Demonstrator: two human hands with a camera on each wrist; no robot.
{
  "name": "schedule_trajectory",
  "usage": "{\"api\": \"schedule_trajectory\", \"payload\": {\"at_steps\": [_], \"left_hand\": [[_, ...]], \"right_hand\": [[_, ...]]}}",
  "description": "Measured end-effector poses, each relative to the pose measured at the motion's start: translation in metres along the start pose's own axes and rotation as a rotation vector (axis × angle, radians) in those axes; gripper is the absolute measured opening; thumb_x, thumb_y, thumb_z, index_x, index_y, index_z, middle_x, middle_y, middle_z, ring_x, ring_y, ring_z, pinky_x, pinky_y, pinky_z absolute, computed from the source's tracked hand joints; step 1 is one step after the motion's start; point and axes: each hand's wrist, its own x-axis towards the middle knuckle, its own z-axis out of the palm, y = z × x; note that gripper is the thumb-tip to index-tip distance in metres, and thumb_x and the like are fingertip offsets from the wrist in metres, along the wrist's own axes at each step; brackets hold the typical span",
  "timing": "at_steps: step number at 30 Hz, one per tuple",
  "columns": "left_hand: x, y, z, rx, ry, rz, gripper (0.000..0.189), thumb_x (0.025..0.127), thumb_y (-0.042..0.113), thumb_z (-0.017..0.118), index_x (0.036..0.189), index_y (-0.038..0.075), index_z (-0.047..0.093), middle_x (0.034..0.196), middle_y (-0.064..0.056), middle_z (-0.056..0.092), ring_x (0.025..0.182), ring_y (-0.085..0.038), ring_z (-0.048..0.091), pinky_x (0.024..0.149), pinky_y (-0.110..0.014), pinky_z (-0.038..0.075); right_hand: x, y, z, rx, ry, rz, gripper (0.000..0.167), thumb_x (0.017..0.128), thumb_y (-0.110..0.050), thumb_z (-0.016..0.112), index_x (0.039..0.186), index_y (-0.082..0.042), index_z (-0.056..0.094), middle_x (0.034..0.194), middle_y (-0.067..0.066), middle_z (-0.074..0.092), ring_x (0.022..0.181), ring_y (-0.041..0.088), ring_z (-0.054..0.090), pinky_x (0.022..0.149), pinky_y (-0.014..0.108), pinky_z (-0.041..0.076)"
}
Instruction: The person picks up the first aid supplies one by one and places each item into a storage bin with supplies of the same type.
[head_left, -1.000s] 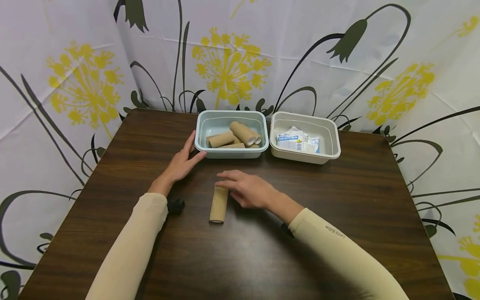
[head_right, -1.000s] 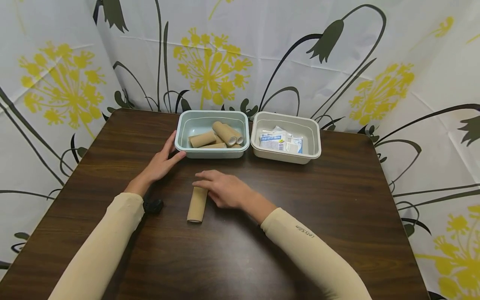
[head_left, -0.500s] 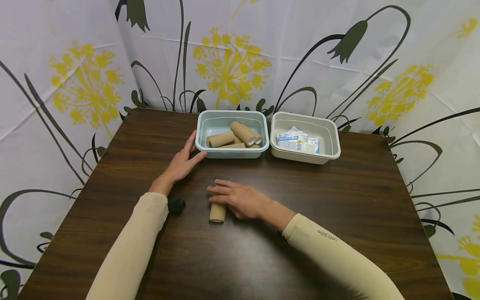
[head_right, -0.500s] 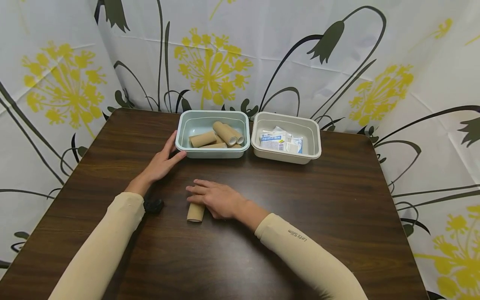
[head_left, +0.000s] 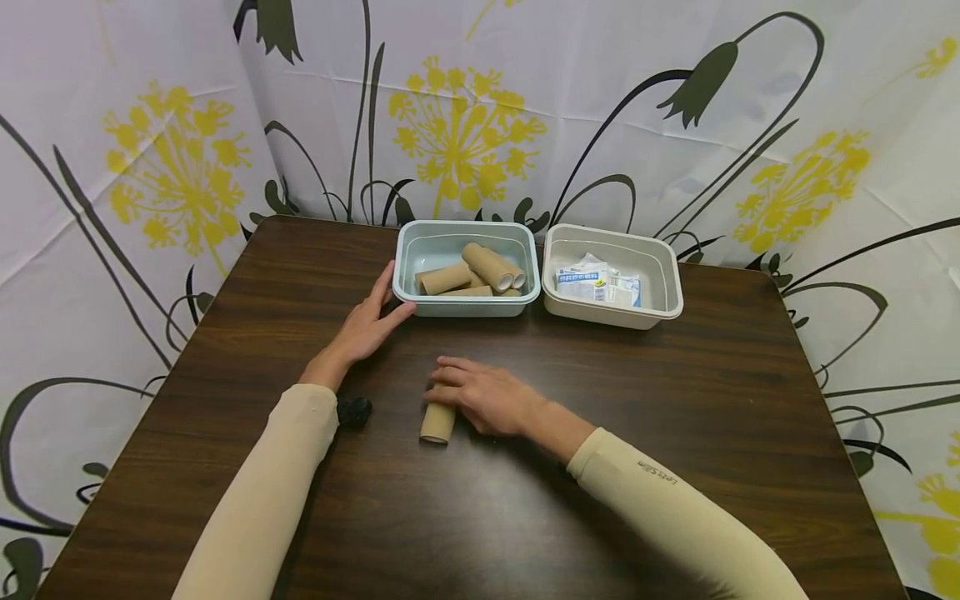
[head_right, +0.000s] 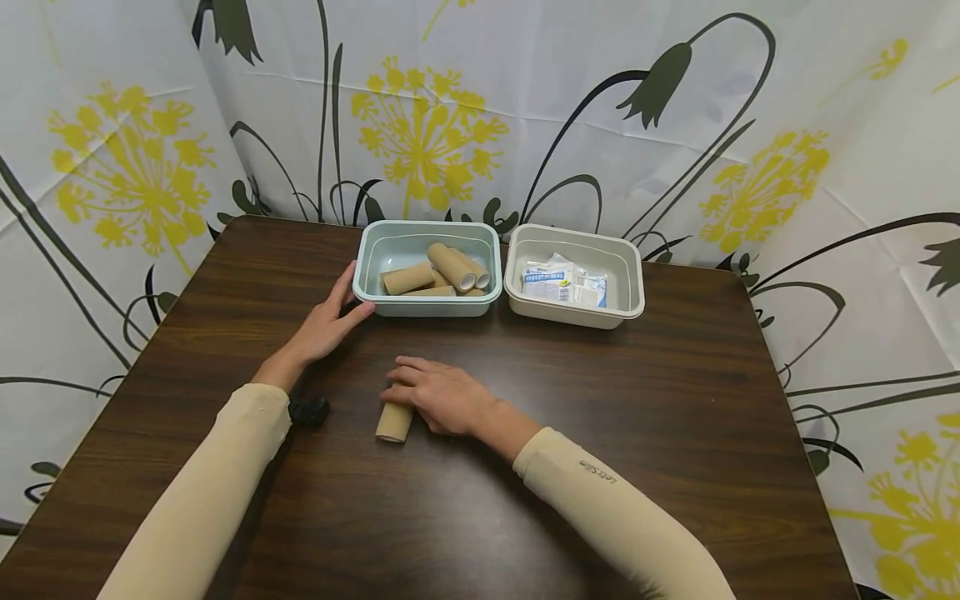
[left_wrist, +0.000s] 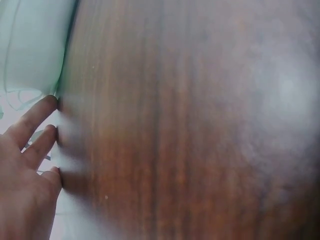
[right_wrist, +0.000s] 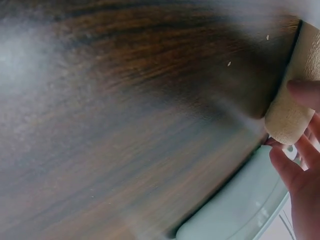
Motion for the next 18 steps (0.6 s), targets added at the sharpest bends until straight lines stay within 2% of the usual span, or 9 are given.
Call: {"api": "schedule_trajectory", "payload": {"at_steps": [7, 14, 18], "left_hand": [[0.001, 0.001, 0.0, 0.001, 0.002, 0.002, 0.078, 0.096, 0.06, 0.048, 0.152, 0.052, -0.007, 0.158, -0.011, 0.028, 0.146, -0.038, 0.016, 0.109, -0.068, 0.013], [0.001, 0.001, 0.0, -0.002, -0.001, -0.007, 0.079, 0.096, 0.06, 0.049, 0.152, 0.051, -0.006, 0.158, -0.01, 0.027, 0.147, -0.038, 0.014, 0.109, -0.068, 0.012], [0.001, 0.001, 0.0, -0.003, -0.002, -0.007, 0.078, 0.096, 0.06, 0.049, 0.151, 0.052, -0.007, 0.159, -0.011, 0.026, 0.147, -0.038, 0.015, 0.109, -0.068, 0.012]], "right_hand": [[-0.007, 0.001, -0.001, -0.002, 0.057, -0.006, 0.047, 0.093, -0.011, 0.066, 0.137, -0.021, 0.058, 0.141, 0.006, 0.049, 0.139, 0.024, 0.035, 0.108, 0.038, 0.037], [-0.018, 0.001, -0.001, 0.032, 0.084, 0.0, 0.046, 0.089, -0.011, 0.068, 0.134, -0.02, 0.061, 0.125, 0.001, 0.053, 0.115, 0.016, 0.05, 0.094, 0.033, 0.046], [-0.024, 0.001, 0.0, 0.043, 0.092, 0.001, 0.045, 0.091, -0.01, 0.066, 0.134, -0.02, 0.06, 0.127, 0.001, 0.052, 0.114, 0.015, 0.051, 0.091, 0.032, 0.048]]}}
